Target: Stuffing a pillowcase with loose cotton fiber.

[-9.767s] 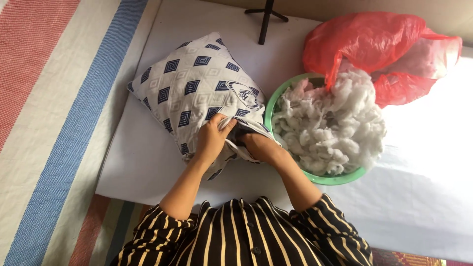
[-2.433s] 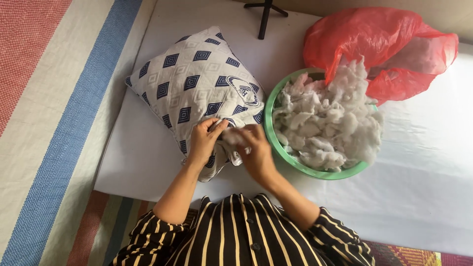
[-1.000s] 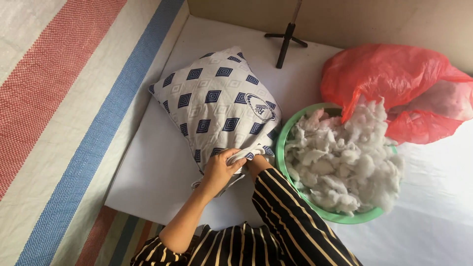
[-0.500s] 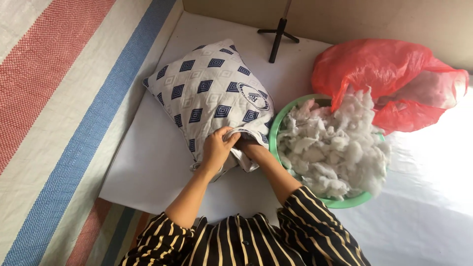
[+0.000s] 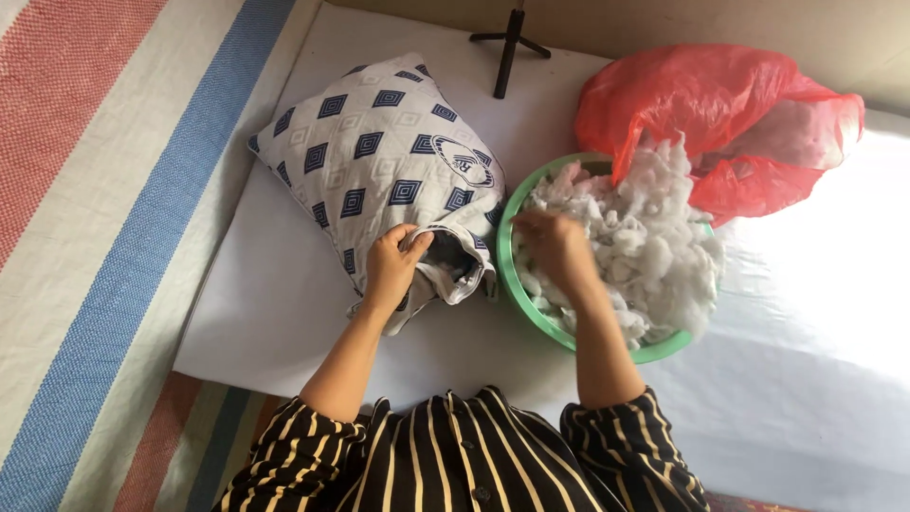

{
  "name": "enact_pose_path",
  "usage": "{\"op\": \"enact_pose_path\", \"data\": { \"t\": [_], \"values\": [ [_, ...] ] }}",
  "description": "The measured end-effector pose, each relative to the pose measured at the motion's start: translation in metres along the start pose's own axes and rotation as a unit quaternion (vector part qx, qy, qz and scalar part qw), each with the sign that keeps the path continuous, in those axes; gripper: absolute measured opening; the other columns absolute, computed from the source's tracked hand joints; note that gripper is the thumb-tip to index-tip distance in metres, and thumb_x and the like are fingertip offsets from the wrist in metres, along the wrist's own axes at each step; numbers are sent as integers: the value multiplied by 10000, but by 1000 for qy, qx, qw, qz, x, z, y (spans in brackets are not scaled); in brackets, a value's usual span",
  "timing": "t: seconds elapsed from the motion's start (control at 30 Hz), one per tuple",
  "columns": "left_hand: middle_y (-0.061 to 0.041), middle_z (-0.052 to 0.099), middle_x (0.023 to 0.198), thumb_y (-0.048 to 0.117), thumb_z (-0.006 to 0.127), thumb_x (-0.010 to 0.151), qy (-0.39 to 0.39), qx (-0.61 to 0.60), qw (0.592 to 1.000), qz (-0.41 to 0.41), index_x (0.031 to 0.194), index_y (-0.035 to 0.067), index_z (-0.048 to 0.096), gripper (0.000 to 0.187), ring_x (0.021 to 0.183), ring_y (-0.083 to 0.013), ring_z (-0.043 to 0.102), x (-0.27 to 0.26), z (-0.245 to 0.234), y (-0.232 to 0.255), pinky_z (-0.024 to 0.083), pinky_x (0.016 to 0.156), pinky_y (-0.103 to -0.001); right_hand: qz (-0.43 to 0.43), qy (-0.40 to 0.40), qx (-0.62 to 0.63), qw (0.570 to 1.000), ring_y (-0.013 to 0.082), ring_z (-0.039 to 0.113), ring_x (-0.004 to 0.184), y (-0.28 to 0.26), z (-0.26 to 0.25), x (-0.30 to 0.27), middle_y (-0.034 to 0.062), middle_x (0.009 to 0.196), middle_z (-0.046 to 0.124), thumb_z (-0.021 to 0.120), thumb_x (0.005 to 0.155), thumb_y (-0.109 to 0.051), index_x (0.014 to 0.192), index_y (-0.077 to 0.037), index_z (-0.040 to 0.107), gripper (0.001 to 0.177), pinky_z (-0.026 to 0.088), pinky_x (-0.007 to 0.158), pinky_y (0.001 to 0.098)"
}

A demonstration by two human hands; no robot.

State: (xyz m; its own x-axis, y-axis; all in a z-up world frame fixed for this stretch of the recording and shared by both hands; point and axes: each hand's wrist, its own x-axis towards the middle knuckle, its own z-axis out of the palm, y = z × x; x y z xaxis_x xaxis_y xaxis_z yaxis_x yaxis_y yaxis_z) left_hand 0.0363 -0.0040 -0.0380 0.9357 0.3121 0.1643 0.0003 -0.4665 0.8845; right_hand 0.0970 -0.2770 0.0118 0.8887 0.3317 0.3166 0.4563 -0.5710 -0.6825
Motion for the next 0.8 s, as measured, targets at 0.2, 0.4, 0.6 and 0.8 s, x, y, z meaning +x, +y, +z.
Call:
{"op": "enact_pose_path", "data": {
  "t": [0.2,0.4,0.6,0.8],
  "values": [
    [-71,754,793,300,773,903,-12,-64,997,-35,1041,-11,743,342,684,-125,648,-9,-9,10,503,634,-297,114,-31,-205,972,433,561,1187,-5,-46,2,225,1387,522,852,726,-111,1436,-272,588,775,506,957,508],
    [-51,754,807,308,770,900,-20,-66,997,-18,1049,-12,735,354,695,-102,667,-9,-9,10,515,643,-287,90,-85,-288,950,505,432,1292,55,8,-14,293,1502,357,868,535,-60,1490,-376,541,1058,517,862,543],
    [-53,760,823,315,765,902,-21,-58,998,-16,1047,-10,734,357,712,-108,688,-11,-13,2,524,658,-294,114,-24,-256,960,358,605,1119,69,19,-26,136,1184,626,728,822,-149,1150,-189,737,330,547,863,492],
    [-66,747,786,309,764,907,-31,-68,997,-34,1018,-10,741,339,691,-125,651,-11,-15,8,509,649,-309,60,29,-225,972,368,608,1063,39,-19,-32,129,1107,668,775,783,-132,1039,-132,771,256,529,877,460]
  ]
}}
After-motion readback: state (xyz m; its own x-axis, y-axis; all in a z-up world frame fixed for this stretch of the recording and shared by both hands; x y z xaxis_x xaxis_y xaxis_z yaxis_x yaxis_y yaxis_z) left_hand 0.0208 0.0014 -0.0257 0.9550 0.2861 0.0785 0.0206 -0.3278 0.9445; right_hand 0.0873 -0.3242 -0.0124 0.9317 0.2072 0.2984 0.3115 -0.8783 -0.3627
